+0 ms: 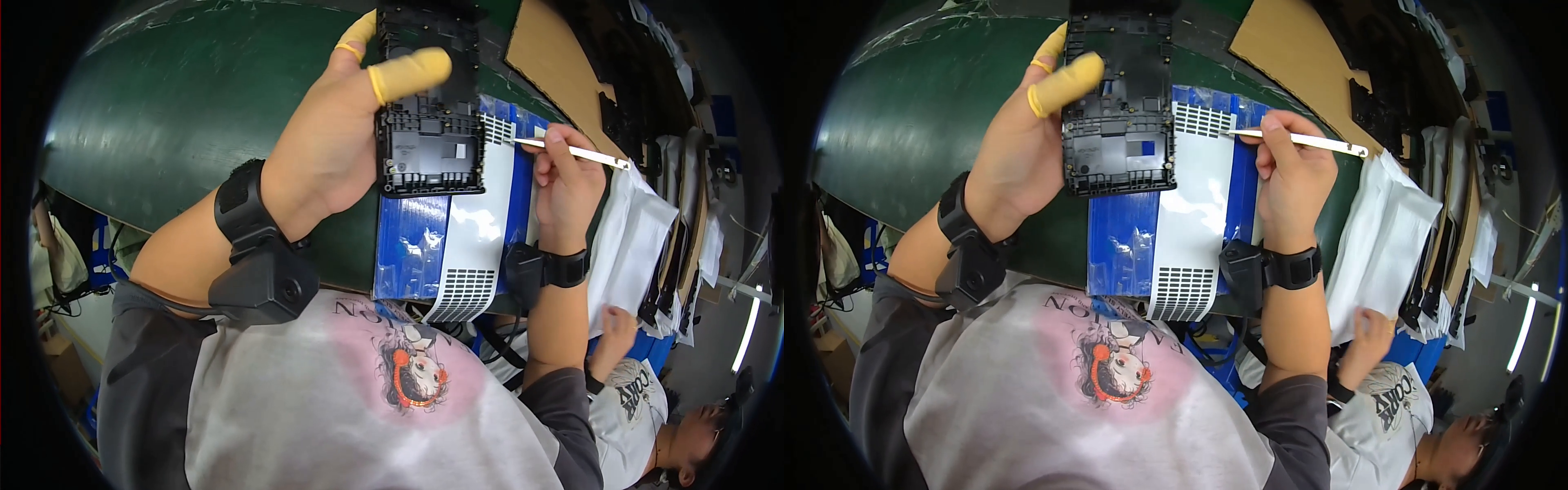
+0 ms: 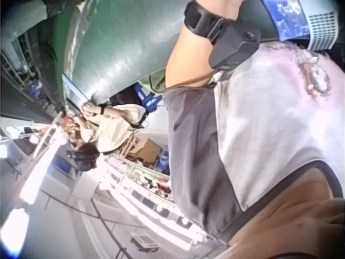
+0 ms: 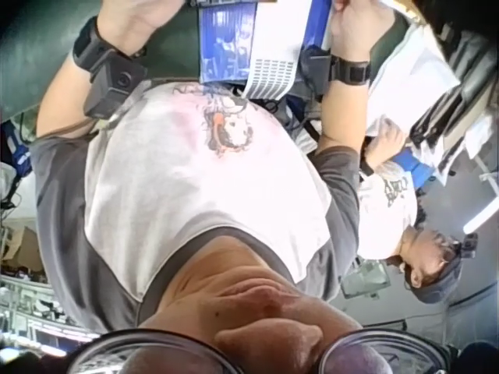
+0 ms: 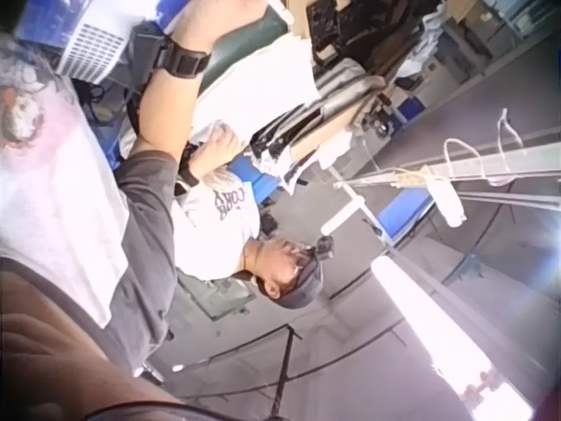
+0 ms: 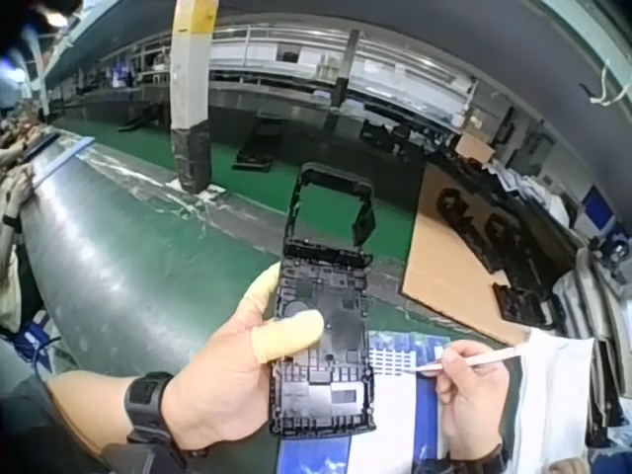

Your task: Using a metal tool to clean or adjust small features on black plastic components at a factory workbench.

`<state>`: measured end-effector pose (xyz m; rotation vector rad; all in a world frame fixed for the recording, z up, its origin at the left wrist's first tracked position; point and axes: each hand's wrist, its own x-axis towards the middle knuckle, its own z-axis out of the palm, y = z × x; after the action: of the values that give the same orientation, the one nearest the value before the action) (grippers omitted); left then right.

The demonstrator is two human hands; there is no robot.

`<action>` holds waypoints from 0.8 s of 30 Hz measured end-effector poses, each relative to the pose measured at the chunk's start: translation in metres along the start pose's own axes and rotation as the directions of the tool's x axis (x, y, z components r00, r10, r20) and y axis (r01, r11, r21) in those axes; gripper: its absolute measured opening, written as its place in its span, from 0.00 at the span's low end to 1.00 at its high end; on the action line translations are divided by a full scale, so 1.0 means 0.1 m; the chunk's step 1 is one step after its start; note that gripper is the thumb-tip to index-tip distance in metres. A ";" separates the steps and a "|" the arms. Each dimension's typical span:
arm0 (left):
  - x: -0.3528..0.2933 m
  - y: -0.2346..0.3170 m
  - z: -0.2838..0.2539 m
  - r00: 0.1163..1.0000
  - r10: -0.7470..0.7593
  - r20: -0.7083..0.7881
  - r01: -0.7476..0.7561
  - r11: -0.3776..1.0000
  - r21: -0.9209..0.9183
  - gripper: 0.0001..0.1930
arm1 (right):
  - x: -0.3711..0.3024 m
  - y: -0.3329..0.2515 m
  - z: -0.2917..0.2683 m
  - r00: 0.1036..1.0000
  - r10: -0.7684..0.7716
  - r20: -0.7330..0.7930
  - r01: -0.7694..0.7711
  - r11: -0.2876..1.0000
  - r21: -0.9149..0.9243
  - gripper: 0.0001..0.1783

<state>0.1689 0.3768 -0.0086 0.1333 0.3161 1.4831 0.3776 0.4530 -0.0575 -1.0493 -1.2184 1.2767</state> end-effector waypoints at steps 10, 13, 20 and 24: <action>0.19 -0.11 -0.45 0.977 0.159 -0.141 -0.098 0.927 0.363 0.20 | 0.03 0.06 -0.01 0.999 0.029 0.013 -0.030 0.999 0.013 0.08; 0.17 -0.12 -0.44 0.978 0.143 -0.154 -0.084 0.937 0.338 0.19 | 0.02 0.05 0.00 0.999 0.030 0.014 -0.030 1.000 0.004 0.08; 0.13 -0.17 -0.38 0.971 0.169 -0.167 -0.105 0.936 0.336 0.13 | 0.03 0.09 -0.01 0.999 0.029 0.024 -0.030 0.999 0.019 0.08; 0.11 -0.18 -0.36 0.983 0.159 -0.092 -0.118 0.930 0.348 0.12 | 0.04 0.07 0.00 0.998 0.049 0.034 -0.050 0.998 0.032 0.09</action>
<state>0.1765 0.3822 -0.0493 0.3528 0.6732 1.5687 0.3766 0.4572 -0.0645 -1.0434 -1.1988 1.3527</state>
